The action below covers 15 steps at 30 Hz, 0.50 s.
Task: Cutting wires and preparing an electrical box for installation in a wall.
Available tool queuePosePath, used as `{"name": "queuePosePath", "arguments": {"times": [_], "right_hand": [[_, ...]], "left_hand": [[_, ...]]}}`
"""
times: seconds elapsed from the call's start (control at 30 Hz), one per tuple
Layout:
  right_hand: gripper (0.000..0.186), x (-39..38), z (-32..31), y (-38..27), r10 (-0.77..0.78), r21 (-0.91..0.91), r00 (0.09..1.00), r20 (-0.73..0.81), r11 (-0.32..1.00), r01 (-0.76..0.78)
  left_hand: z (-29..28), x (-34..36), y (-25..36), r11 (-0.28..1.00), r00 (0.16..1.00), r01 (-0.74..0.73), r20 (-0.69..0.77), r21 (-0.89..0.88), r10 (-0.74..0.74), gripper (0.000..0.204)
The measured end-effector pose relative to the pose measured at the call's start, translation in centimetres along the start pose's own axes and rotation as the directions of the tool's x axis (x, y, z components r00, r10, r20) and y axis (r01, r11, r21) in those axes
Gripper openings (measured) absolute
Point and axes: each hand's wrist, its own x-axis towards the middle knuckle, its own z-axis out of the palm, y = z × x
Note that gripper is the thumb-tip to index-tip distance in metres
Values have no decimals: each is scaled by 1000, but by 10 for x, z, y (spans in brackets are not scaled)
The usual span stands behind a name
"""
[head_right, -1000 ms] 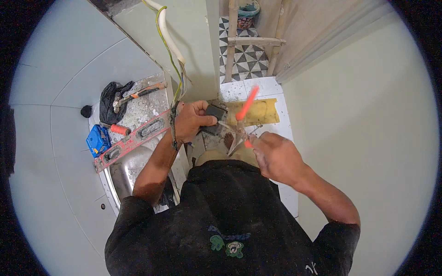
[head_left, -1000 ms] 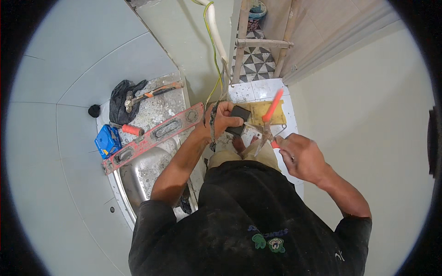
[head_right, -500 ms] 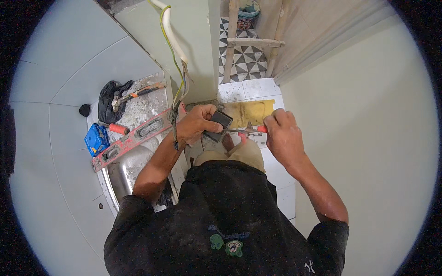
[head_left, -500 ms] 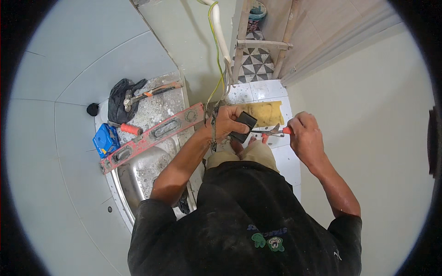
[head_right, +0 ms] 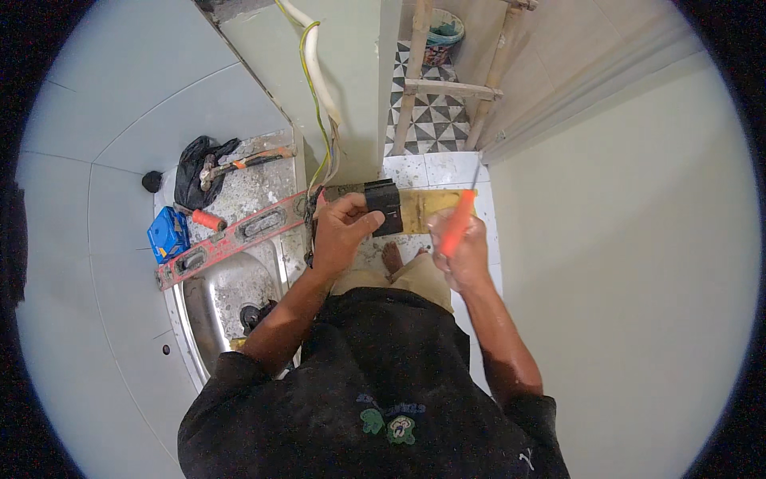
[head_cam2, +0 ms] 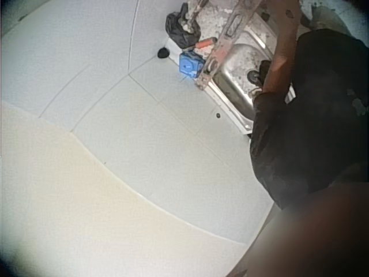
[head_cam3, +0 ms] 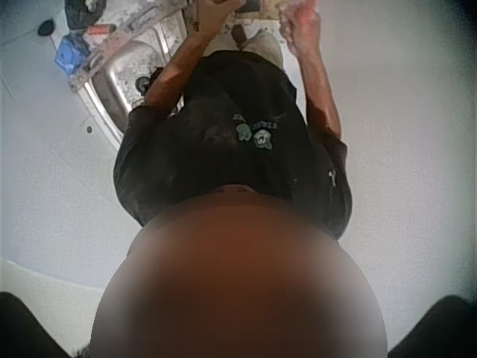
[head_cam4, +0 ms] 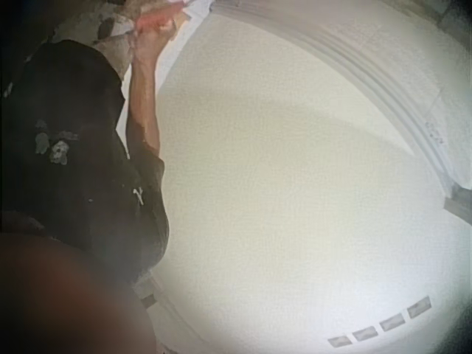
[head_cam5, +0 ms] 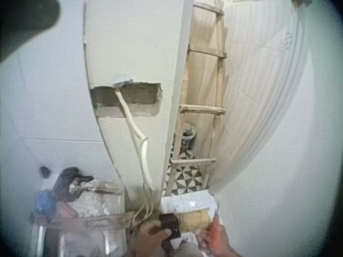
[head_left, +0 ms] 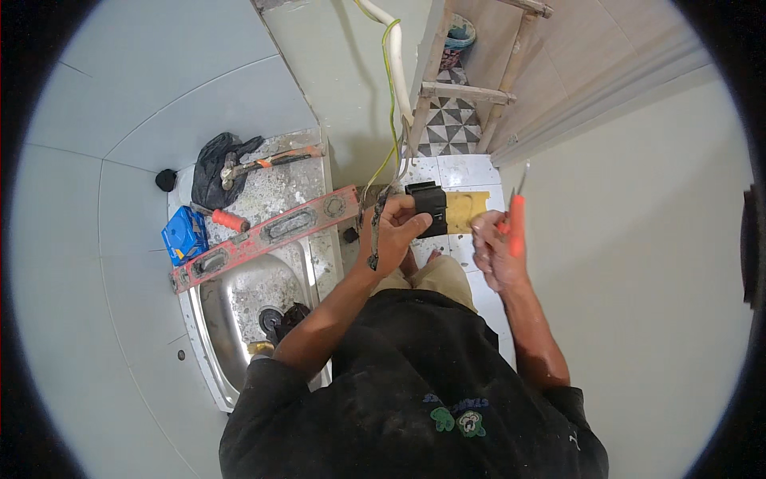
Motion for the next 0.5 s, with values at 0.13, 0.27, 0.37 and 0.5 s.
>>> {"name": "queuePosePath", "arguments": {"times": [0.13, 0.27, 0.37, 0.5], "right_hand": [[9, 12, 22, 18, -26, -37, 999, -21, 999, 25], [3, 12, 32, 27, -75, -177, 996, 44, 981, 82], [13, 9, 38, 31, 7, -15, 997, 77, 1000, -6], [13, 5, 47, 33, 153, 127, 987, 50, 979, -159]], "left_hand": [[16, -13, -5, 984, 977, -155, -135, 89, 166, 17], [5, -16, -13, 715, 875, -415, 32, 563, 482, 13], [7, -23, -17, 691, 822, -443, -48, 572, 568, 15], [18, -36, -17, 781, 787, -444, -226, 440, 574, 15]]}}
